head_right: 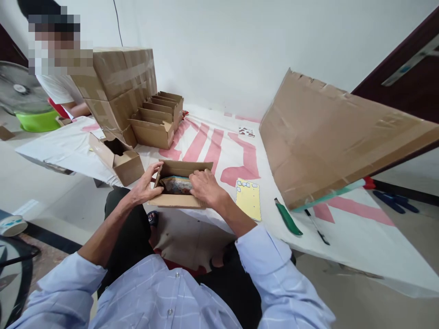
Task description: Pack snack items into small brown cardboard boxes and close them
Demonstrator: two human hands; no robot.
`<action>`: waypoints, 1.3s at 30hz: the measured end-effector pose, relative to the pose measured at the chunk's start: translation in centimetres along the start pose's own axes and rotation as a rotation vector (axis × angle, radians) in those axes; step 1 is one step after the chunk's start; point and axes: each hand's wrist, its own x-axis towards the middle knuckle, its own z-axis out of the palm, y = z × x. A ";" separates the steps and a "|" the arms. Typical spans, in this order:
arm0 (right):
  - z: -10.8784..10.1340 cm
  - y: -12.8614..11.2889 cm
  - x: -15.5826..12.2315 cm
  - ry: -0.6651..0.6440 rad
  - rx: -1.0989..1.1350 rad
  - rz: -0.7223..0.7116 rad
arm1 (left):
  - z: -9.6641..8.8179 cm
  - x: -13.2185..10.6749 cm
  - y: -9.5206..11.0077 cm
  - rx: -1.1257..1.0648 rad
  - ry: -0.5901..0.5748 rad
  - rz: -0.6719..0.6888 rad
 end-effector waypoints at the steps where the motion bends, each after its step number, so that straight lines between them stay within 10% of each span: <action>1: -0.3 -0.1 0.6 -0.071 -0.053 0.041 | 0.1 0.1 -0.2 -0.008 0.002 -0.003; 6: -1.3 -0.3 2.1 -0.250 -0.146 0.121 | 0.3 0.4 -0.8 -0.062 0.013 -0.022; 11: -0.8 0.1 1.4 -0.158 -0.097 0.056 | 0.0 -0.1 -0.6 -0.076 -0.022 0.022; 22: 3.2 2.6 -0.7 0.497 0.309 -0.132 | -0.6 -0.8 0.1 0.052 -0.105 0.042; 27: 4.8 5.6 -3.2 0.905 0.726 0.184 | -0.6 -0.8 0.0 0.028 -0.104 0.027; 39: 6.0 7.2 -3.8 0.582 1.243 0.099 | -1.4 4.8 -2.1 -0.027 -0.021 -0.200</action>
